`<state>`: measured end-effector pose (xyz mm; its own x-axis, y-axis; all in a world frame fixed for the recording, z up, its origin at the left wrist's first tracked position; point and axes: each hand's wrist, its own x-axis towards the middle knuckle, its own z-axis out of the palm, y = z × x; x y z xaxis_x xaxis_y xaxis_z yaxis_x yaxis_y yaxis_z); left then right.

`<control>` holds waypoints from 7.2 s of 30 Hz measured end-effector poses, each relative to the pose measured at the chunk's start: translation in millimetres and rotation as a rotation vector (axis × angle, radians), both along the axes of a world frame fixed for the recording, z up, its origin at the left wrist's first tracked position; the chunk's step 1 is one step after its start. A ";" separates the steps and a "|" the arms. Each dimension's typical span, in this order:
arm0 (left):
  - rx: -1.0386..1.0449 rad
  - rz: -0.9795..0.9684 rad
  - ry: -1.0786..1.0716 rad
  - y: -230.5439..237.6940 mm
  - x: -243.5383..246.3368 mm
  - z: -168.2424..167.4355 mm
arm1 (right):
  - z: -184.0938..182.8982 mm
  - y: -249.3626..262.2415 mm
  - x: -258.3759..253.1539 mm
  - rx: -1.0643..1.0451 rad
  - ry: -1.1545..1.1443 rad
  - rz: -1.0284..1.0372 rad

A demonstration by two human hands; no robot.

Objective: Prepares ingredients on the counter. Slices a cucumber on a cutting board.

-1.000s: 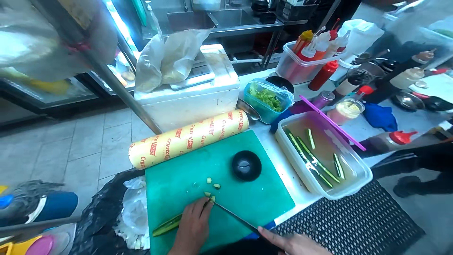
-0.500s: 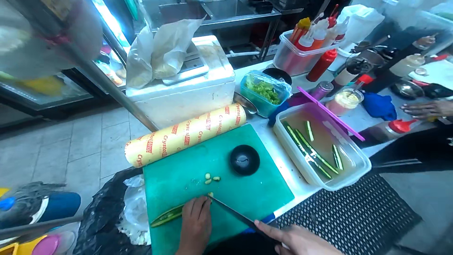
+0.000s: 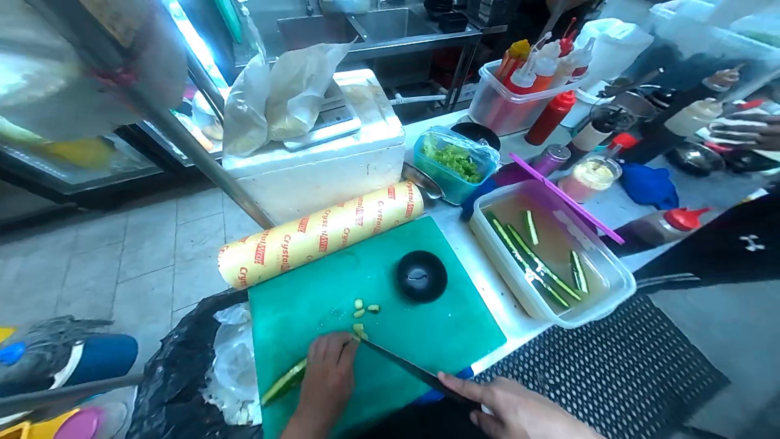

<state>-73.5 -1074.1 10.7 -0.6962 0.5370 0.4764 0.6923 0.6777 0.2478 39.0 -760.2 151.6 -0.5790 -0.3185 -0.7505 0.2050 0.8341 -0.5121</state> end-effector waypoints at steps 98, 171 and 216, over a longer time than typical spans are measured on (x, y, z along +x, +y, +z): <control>-0.001 0.171 -0.167 -18.0 29.2 14.2 | 1.7 -6.6 -12.4 -0.023 -0.049 0.099; 0.044 0.069 -0.109 -31.2 32.4 4.1 | 10.6 -18.6 -34.5 -0.056 -0.011 0.114; 0.093 0.019 -0.074 -37.3 17.3 -0.1 | -16.9 -12.7 -39.7 -0.010 0.094 0.195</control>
<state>-56.2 -1111.4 10.6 -0.7412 0.4790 0.4704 0.6567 0.6626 0.3600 -0.7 -772.8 134.7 -0.5727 -0.4386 -0.6926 -0.0091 0.8482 -0.5296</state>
